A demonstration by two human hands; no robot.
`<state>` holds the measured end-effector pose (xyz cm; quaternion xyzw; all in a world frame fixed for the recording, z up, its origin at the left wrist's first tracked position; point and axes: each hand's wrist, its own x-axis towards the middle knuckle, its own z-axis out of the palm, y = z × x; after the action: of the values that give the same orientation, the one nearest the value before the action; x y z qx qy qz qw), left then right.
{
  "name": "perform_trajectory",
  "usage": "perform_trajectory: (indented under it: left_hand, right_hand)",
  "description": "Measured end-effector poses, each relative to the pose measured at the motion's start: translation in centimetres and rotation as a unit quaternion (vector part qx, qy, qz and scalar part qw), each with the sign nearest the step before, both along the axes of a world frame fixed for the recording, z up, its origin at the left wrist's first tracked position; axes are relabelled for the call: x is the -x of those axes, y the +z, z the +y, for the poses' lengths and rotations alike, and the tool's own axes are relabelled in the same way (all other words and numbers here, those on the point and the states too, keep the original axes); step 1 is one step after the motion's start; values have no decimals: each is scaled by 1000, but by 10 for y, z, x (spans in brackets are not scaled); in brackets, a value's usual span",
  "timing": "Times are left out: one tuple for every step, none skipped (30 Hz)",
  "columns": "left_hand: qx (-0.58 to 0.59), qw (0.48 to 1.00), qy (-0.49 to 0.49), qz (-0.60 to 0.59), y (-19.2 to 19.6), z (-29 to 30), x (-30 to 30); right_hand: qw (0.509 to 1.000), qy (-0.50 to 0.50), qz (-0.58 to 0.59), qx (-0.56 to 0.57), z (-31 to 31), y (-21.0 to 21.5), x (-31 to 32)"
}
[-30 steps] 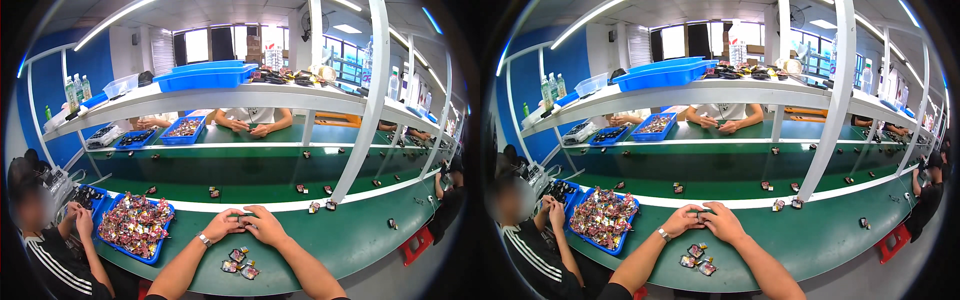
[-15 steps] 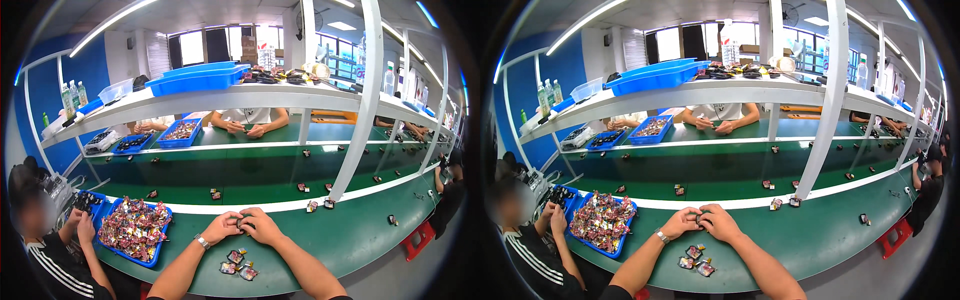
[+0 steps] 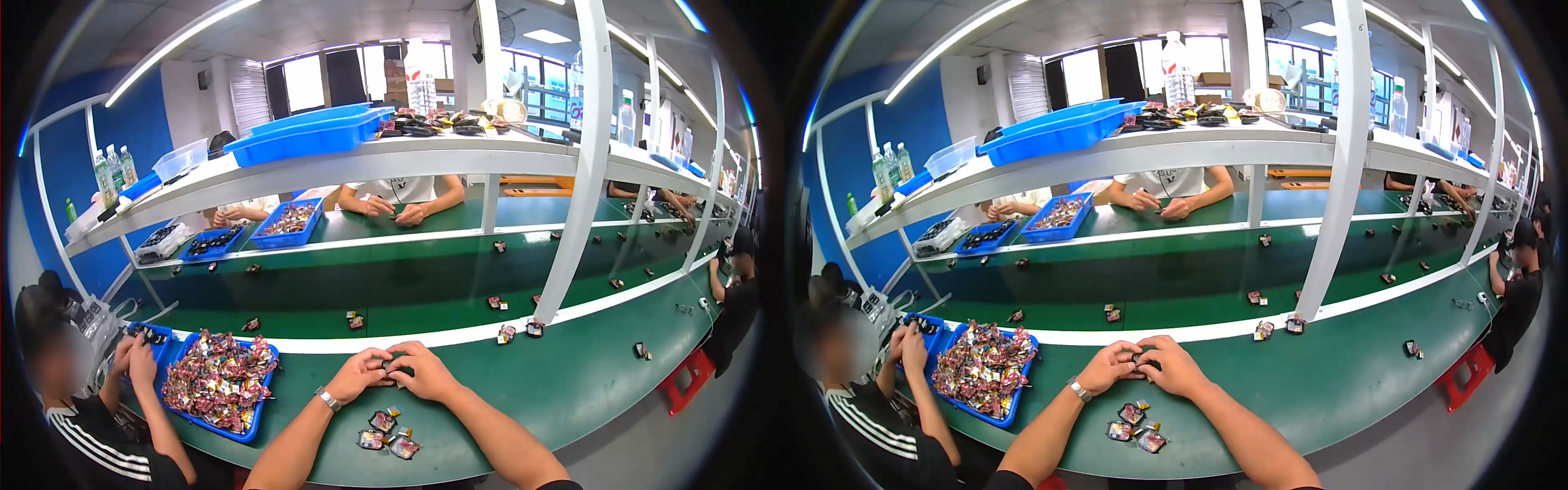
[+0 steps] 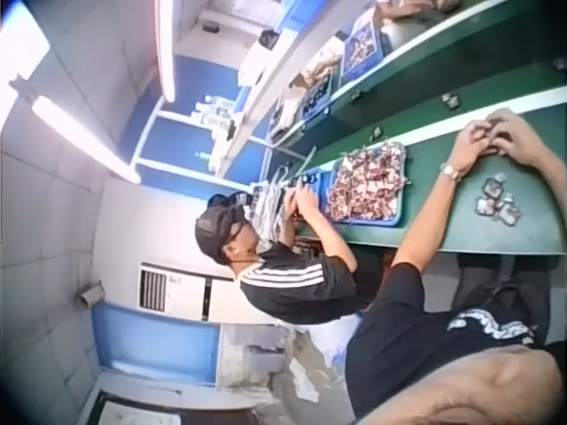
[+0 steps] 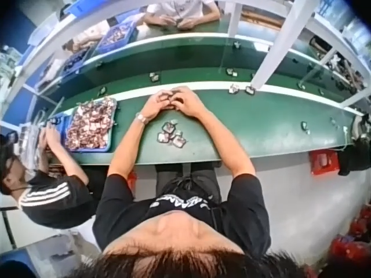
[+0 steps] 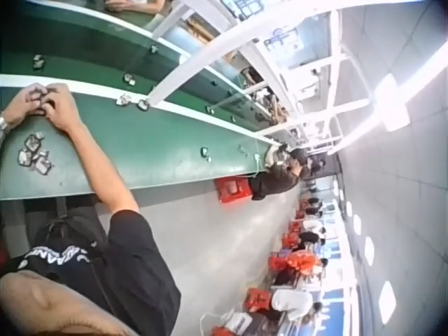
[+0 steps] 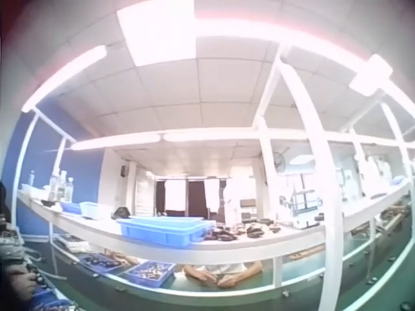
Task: Assembling small electronic or mechanical components at a factory workbench.
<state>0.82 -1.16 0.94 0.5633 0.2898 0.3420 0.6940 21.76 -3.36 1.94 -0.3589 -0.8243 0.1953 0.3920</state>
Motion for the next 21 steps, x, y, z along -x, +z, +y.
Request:
perform_trajectory:
  left_hand:
    - [1,1000,-1,2,1,-1,0]
    - [6,1000,-1,0,2,-1,0]
    - [10,1000,-1,-2,2,-1,0]
    - [10,1000,-1,-1,2,0,0]
    - [12,1000,0,2,1,0,0]
    - [14,1000,1,4,0,1,1]
    - [13,1000,0,5,0,2,1]
    - [20,1000,2,0,-1,2,2]
    - [26,1000,4,-4,-2,2,2]
    - [27,1000,3,-4,-3,2,3]
    - [31,999,6,-4,-4,3,3]
    - [34,999,9,-6,-4,4,3]
    - [33,999,9,-5,-5,5,4]
    - [41,999,12,-10,-6,5,5]
    - [47,999,16,-16,-7,5,4]
    - [47,999,15,-16,-7,5,3]
    - [42,999,21,-8,-6,4,2]
    - [39,999,28,-1,-6,3,2]
    - [40,999,29,1,-7,2,1]
    - [36,999,33,-12,-8,3,1]
    - [31,999,37,-24,-8,3,0]
  right_hand:
    - [1000,-19,6,-9,0,-1,1]
    - [1000,-21,8,-8,0,-2,3]
    - [999,-35,12,-14,-1,-4,4]
    - [998,-49,15,-21,-1,-5,5]
    - [998,-49,16,-21,-2,-5,7]
    - [998,-52,24,-17,-2,-6,8]
    - [998,-55,31,-13,-2,-6,8]
    - [998,-55,32,-12,-2,-7,9]
    - [998,-54,36,-16,-2,-7,10]
    - [998,-53,40,-20,-2,-7,10]
    - [998,-53,41,-19,-3,-8,11]
    - [997,-60,42,-22,-3,-8,11]
    - [997,-66,42,-25,-2,-8,12]
    - [997,-67,43,-26,-3,-8,13]
    - [997,-66,46,-23,-4,-9,13]
    - [997,-65,48,-20,-4,-9,13]
    - [996,-66,48,-21,-4,-9,13]
    - [996,-71,49,-15,-4,-10,14]
    - [996,-75,50,-9,-5,-11,14]
    - [996,-76,51,-8,-5,-11,14]
    - [995,-75,60,-12,-5,-10,15]
